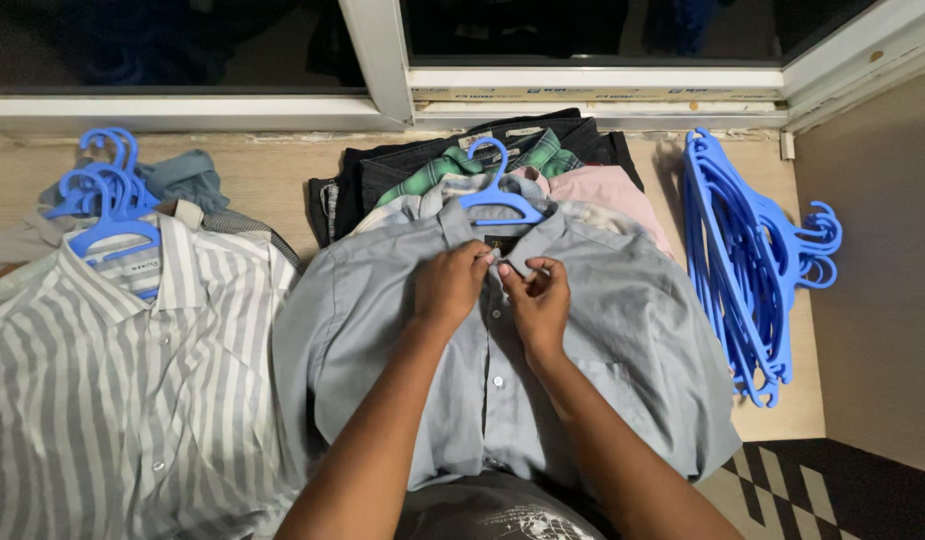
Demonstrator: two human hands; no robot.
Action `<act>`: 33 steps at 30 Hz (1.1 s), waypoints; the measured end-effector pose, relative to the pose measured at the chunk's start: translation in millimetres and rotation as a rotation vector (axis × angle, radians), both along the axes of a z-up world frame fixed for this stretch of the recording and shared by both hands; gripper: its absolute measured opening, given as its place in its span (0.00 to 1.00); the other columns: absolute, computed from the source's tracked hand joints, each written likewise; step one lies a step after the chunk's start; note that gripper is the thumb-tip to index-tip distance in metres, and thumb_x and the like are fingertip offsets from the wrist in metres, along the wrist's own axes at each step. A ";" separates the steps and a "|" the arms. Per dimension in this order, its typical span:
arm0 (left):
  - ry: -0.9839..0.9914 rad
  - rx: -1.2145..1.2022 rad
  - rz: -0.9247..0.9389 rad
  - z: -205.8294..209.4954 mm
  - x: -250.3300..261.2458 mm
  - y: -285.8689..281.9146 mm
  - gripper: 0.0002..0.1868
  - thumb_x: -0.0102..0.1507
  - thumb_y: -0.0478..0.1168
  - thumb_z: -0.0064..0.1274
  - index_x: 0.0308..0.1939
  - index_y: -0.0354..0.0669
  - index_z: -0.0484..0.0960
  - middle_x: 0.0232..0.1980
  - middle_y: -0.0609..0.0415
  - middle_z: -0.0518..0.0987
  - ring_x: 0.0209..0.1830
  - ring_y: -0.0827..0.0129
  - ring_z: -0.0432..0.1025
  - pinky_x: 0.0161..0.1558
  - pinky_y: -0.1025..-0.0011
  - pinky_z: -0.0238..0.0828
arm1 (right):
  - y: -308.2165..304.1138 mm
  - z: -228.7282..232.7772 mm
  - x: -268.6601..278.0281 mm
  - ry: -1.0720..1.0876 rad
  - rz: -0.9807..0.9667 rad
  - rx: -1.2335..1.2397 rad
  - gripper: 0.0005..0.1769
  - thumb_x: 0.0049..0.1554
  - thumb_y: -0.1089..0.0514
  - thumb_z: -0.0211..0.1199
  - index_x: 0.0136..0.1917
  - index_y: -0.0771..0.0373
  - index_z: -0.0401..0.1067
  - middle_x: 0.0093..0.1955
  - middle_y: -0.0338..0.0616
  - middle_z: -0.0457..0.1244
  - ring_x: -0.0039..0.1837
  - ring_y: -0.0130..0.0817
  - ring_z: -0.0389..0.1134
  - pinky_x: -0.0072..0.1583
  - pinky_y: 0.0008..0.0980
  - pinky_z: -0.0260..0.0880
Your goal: The person buttons several shirts and places them on blue plastic hangers. They handle a plaid shirt, a solid gray shirt, a striped shirt, a light green plaid shirt, and a black-and-white checkered shirt, buttoning each and then hanging it on a hanger.
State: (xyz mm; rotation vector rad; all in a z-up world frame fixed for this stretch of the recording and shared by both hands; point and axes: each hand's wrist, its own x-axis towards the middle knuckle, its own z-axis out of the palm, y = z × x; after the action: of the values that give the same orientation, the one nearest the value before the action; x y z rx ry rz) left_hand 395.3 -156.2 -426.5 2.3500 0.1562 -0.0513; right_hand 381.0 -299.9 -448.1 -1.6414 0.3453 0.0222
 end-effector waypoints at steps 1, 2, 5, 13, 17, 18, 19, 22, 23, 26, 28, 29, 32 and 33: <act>0.003 -0.009 0.003 -1.5 -2.2 -0.6 0.10 0.66 0.48 0.53 0.46 0.50 0.83 0.39 0.47 0.85 0.40 0.47 0.79 0.39 0.51 0.74 | 2.5 1.7 -0.5 0.035 -0.018 0.001 0.19 0.55 0.62 0.73 0.53 0.65 0.65 0.35 0.38 0.63 0.36 0.22 0.63 0.39 0.23 0.62; -0.026 -0.011 0.002 -2.8 -4.1 -1.0 0.10 0.66 0.47 0.54 0.46 0.49 0.84 0.39 0.47 0.85 0.40 0.47 0.79 0.39 0.52 0.74 | 5.1 2.2 0.8 0.070 -0.037 0.001 0.20 0.54 0.63 0.74 0.53 0.66 0.66 0.34 0.38 0.62 0.35 0.23 0.62 0.39 0.23 0.61; -0.075 -0.019 0.001 -4.7 -4.0 -5.6 0.10 0.64 0.46 0.56 0.45 0.48 0.84 0.40 0.47 0.85 0.40 0.48 0.79 0.40 0.53 0.74 | 4.1 -0.2 9.0 0.118 -0.024 0.168 0.18 0.53 0.65 0.72 0.52 0.66 0.66 0.35 0.37 0.64 0.36 0.22 0.64 0.39 0.22 0.62; 0.029 -0.056 0.033 0.3 -9.1 -7.6 0.11 0.65 0.48 0.55 0.44 0.47 0.84 0.38 0.47 0.85 0.39 0.49 0.79 0.40 0.54 0.74 | 3.4 -4.1 12.7 0.165 -0.059 0.220 0.20 0.51 0.71 0.69 0.52 0.66 0.63 0.35 0.35 0.59 0.35 0.23 0.64 0.38 0.23 0.66; -0.007 -0.117 0.095 -13.9 -12.2 -10.4 0.12 0.66 0.47 0.52 0.44 0.45 0.84 0.39 0.45 0.84 0.40 0.45 0.78 0.41 0.52 0.73 | 2.6 -4.4 10.4 0.135 -0.011 0.251 0.19 0.52 0.72 0.68 0.53 0.65 0.63 0.36 0.36 0.58 0.36 0.24 0.65 0.40 0.23 0.68; -0.024 -0.161 0.130 -19.5 -13.5 -10.5 0.12 0.66 0.47 0.51 0.44 0.44 0.84 0.40 0.44 0.84 0.41 0.45 0.78 0.42 0.53 0.73 | 1.5 -6.0 10.0 0.117 0.013 0.248 0.19 0.53 0.72 0.68 0.54 0.65 0.63 0.37 0.36 0.57 0.36 0.24 0.64 0.40 0.24 0.67; -0.043 -0.206 0.165 -25.3 -12.8 -11.4 0.12 0.67 0.46 0.51 0.44 0.44 0.84 0.41 0.43 0.84 0.42 0.44 0.78 0.42 0.53 0.74 | -0.6 -8.2 10.7 0.132 0.026 0.271 0.18 0.52 0.72 0.66 0.53 0.65 0.63 0.37 0.38 0.59 0.37 0.24 0.66 0.41 0.24 0.68; -0.065 -0.288 0.129 -40.4 -11.3 -6.0 0.13 0.67 0.47 0.49 0.43 0.42 0.82 0.42 0.42 0.83 0.43 0.44 0.78 0.44 0.54 0.73 | -7.9 -19.7 9.4 0.143 0.050 0.296 0.16 0.52 0.72 0.63 0.52 0.64 0.64 0.38 0.40 0.64 0.38 0.25 0.68 0.42 0.24 0.69; -0.069 -0.287 0.125 -42.8 -10.3 -5.1 0.13 0.67 0.47 0.48 0.43 0.42 0.82 0.42 0.42 0.83 0.44 0.44 0.77 0.44 0.54 0.72 | -10.4 -24.6 8.6 0.122 0.048 0.279 0.15 0.52 0.72 0.62 0.51 0.65 0.64 0.39 0.39 0.64 0.38 0.25 0.67 0.41 0.25 0.68; -0.050 -0.286 0.158 -39.2 -13.4 -3.8 0.13 0.68 0.47 0.47 0.43 0.43 0.81 0.43 0.42 0.83 0.45 0.43 0.76 0.45 0.53 0.71 | -21.2 -38.9 0.7 0.057 0.046 0.029 0.07 0.56 0.70 0.62 0.48 0.64 0.69 0.39 0.37 0.64 0.39 0.24 0.64 0.42 0.26 0.65; -0.010 -0.287 0.238 -27.7 -14.1 -2.2 0.12 0.67 0.46 0.47 0.41 0.45 0.82 0.42 0.43 0.83 0.44 0.42 0.75 0.44 0.52 0.70 | -29.7 -45.0 0.0 -0.027 0.002 -0.135 0.02 0.58 0.68 0.61 0.46 0.64 0.72 0.38 0.37 0.64 0.40 0.24 0.64 0.44 0.27 0.65; 0.076 -0.202 0.258 -20.2 -14.4 -1.4 0.14 0.67 0.50 0.50 0.38 0.43 0.80 0.39 0.42 0.82 0.42 0.42 0.75 0.43 0.52 0.70 | -33.0 -46.6 0.3 -0.087 -0.042 -0.179 0.01 0.59 0.66 0.60 0.44 0.64 0.72 0.38 0.38 0.65 0.40 0.25 0.64 0.44 0.28 0.65; 0.258 -0.016 0.291 2.4 -19.7 3.9 0.22 0.64 0.56 0.58 0.31 0.39 0.76 0.33 0.43 0.80 0.37 0.45 0.75 0.41 0.52 0.69 | -46.2 -44.3 -0.2 -0.140 -0.184 -0.456 0.03 0.58 0.62 0.61 0.43 0.64 0.74 0.36 0.39 0.66 0.38 0.27 0.67 0.44 0.31 0.68; 0.267 -0.005 0.285 8.7 -20.2 5.8 0.19 0.62 0.53 0.58 0.31 0.42 0.75 0.33 0.45 0.80 0.37 0.47 0.75 0.40 0.53 0.69 | -51.8 -41.1 -0.8 -0.136 -0.233 -0.575 0.04 0.58 0.61 0.62 0.43 0.64 0.75 0.35 0.40 0.67 0.37 0.29 0.68 0.43 0.32 0.68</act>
State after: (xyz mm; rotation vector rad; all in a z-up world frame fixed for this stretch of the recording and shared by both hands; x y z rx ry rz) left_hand 375.1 -150.4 -417.8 2.2848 0.6182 -0.2256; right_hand 380.2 -351.7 -489.2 -2.1438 0.4640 -0.3947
